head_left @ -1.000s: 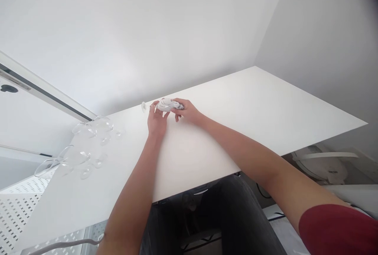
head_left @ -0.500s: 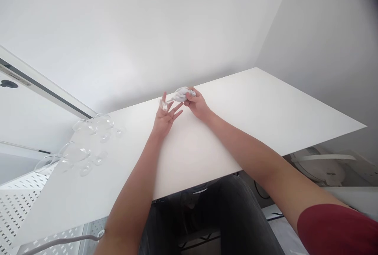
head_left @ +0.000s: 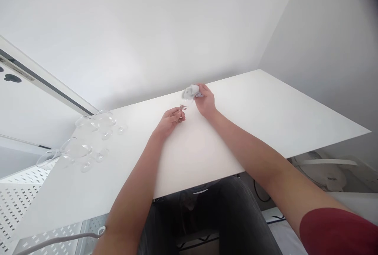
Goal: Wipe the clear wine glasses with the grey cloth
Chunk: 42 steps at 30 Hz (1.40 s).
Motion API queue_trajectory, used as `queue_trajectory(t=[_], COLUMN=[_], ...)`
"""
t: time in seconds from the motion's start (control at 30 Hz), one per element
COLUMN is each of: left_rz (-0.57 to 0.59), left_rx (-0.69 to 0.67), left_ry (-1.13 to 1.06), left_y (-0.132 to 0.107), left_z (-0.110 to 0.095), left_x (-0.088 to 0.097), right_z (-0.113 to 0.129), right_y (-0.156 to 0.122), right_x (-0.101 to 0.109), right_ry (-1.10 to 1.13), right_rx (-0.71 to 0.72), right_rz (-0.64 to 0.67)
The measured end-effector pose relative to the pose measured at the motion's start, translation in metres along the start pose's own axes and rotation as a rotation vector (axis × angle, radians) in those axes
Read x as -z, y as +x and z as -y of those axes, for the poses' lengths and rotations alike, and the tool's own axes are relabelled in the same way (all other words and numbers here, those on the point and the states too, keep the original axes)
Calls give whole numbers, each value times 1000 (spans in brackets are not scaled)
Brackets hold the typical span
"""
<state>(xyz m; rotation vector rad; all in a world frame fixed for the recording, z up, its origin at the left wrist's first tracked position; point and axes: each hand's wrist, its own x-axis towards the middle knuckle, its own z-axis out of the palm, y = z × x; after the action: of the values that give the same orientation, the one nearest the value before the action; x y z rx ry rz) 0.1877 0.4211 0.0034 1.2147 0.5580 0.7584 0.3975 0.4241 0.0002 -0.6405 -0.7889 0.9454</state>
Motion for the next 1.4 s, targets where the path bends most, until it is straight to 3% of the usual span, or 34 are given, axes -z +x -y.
queue_trajectory(t=[0.07, 0.13, 0.27, 0.33, 0.47, 0.57, 0.7, 0.77, 0.83, 1.03, 1.13, 1.27, 1.33, 1.4], left_rz=[-79, -193, -363, -418, -461, -478, -483, -506, -533, -467, -478, -489, -482, -448], left_rx=[-77, -152, -214, -235, -258, -325, -385, -383, -358, -306, -351, -310, -293, -273], left_ry=[-32, -70, 24, 72, 86, 54, 24, -4, -19, 102, 89, 86, 94, 114], left_y=[3, 5, 6, 6, 7, 6, 4, 3, 3, 2, 2, 2, 1, -1], left_z=[3, 6, 11, 13, 13, 10, 6, 5, 4, 6, 6, 5, 4, 3], left_x=[3, 6, 9, 10, 11, 9, 7, 6, 6, -1, -3, -2, -3, -5], right_z=[-4, -9, -12, -9, -3, -4, -11, -13, -14, -10, -11, -21, -26, -29], right_y=[3, 2, -17, -27, -32, -25, -13, -9, -9, -30, -35, -27, -20, -14], right_x=[-1, -6, -26, -34, -35, -31, -22, -18, -17, -31, -35, -30, -25, -21], right_ry=[29, 30, -64, -118, -149, -95, 2, -4, -33, -263, -431, -566, -539, -446], right_rx=[3, -54, -309, -336, -319, -363, -303, -344, -389, -280, -121, -73, -132, -189], right_rz=[-152, -133, 269, 421, 515, 418, 100, -48, -56, 483, 575, 451, 289, 47])
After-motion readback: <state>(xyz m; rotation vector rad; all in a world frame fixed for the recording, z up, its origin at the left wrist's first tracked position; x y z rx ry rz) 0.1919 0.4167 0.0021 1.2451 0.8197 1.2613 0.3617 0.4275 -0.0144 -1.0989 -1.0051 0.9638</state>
